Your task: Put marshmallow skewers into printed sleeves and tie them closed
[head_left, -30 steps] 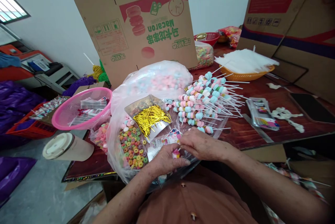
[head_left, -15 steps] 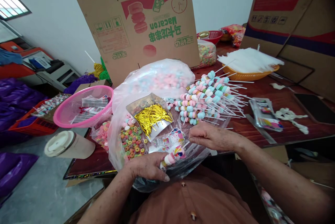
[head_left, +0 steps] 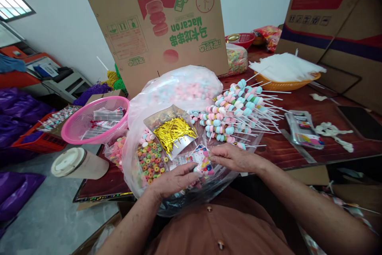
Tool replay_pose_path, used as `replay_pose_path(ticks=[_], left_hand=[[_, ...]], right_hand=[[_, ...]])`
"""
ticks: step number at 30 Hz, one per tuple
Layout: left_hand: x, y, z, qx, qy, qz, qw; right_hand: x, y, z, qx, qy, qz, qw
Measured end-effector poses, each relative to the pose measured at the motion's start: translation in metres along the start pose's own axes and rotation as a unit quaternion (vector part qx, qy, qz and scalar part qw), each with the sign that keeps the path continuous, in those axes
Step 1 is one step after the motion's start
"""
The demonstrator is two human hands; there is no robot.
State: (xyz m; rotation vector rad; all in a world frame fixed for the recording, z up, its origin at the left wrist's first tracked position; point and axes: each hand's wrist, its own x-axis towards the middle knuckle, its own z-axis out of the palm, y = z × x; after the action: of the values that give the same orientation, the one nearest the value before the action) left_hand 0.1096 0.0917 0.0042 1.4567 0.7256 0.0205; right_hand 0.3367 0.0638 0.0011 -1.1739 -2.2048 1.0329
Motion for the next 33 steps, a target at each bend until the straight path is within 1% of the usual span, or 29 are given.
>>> replay_pose_path(ticks=[2,5,6,7,9,11,13,14,15,16,17,18,19,20,22,24,26,28,30,31,32,33], left_hand=[[-0.007,0.001,-0.002,-0.022,0.0,-0.007,1.0],[-0.007,-0.007,0.007,-0.101,-0.008,-0.054,0.993],[-0.005,-0.011,0.012,-0.127,0.006,-0.07,0.989],[-0.003,-0.014,0.017,-0.15,0.034,-0.083,0.985],[0.002,-0.017,0.025,-0.197,0.107,-0.098,0.97],[0.006,-0.016,0.029,-0.236,0.164,-0.089,0.954],[0.009,-0.014,0.03,-0.247,0.19,-0.063,0.948],[0.01,-0.013,0.03,-0.241,0.197,-0.048,0.949],[0.01,-0.012,0.029,-0.225,0.203,-0.031,0.952],[0.01,-0.012,0.028,-0.201,0.207,-0.016,0.957],[0.009,-0.012,0.027,-0.171,0.207,-0.004,0.963],[0.007,-0.012,0.025,-0.139,0.204,0.007,0.969],[0.006,-0.012,0.023,-0.109,0.197,0.017,0.974],[0.003,-0.012,0.021,-0.085,0.186,0.024,0.979],[-0.002,-0.011,0.019,-0.066,0.145,0.028,0.987],[-0.007,-0.011,0.02,-0.077,0.106,0.019,0.991],[-0.01,-0.011,0.024,-0.11,0.081,-0.004,0.991],[-0.01,-0.011,0.031,-0.162,0.081,-0.029,0.983],[-0.008,-0.008,0.039,-0.219,0.083,-0.039,0.971],[-0.007,-0.005,0.042,-0.236,0.081,-0.038,0.968],[-0.006,-0.002,0.045,-0.237,0.079,-0.035,0.968],[-0.005,0.002,0.046,-0.222,0.072,-0.033,0.972]], right_hand=[[0.0,0.001,-0.002,0.013,0.007,-0.005,1.0],[0.003,-0.004,0.002,-0.025,0.014,-0.016,0.999],[0.005,-0.005,0.005,-0.044,0.017,-0.015,0.999],[0.006,-0.006,0.007,-0.058,0.02,-0.011,0.998],[0.009,-0.006,0.013,-0.047,0.042,0.0,0.998],[0.011,-0.002,0.021,0.017,0.113,0.028,0.993],[0.011,0.002,0.033,0.101,0.191,0.079,0.973],[0.01,0.003,0.04,0.142,0.198,0.105,0.964],[0.01,0.003,0.048,0.18,0.179,0.128,0.959],[0.009,0.002,0.056,0.212,0.144,0.144,0.956],[0.009,-0.001,0.063,0.236,0.11,0.152,0.954],[0.008,-0.004,0.069,0.249,0.09,0.152,0.952],[0.008,-0.008,0.073,0.25,0.088,0.148,0.953],[0.008,-0.012,0.075,0.241,0.101,0.141,0.955],[0.008,-0.018,0.076,0.215,0.133,0.131,0.959],[0.009,-0.023,0.074,0.201,0.147,0.143,0.958],[0.01,-0.026,0.074,0.188,0.152,0.165,0.956],[0.01,-0.028,0.075,0.132,0.177,0.175,0.959],[0.01,-0.029,0.075,0.038,0.216,0.161,0.962],[0.01,-0.029,0.074,0.001,0.224,0.151,0.963],[0.01,-0.029,0.072,-0.016,0.218,0.145,0.965],[0.011,-0.027,0.069,-0.01,0.197,0.144,0.97]])
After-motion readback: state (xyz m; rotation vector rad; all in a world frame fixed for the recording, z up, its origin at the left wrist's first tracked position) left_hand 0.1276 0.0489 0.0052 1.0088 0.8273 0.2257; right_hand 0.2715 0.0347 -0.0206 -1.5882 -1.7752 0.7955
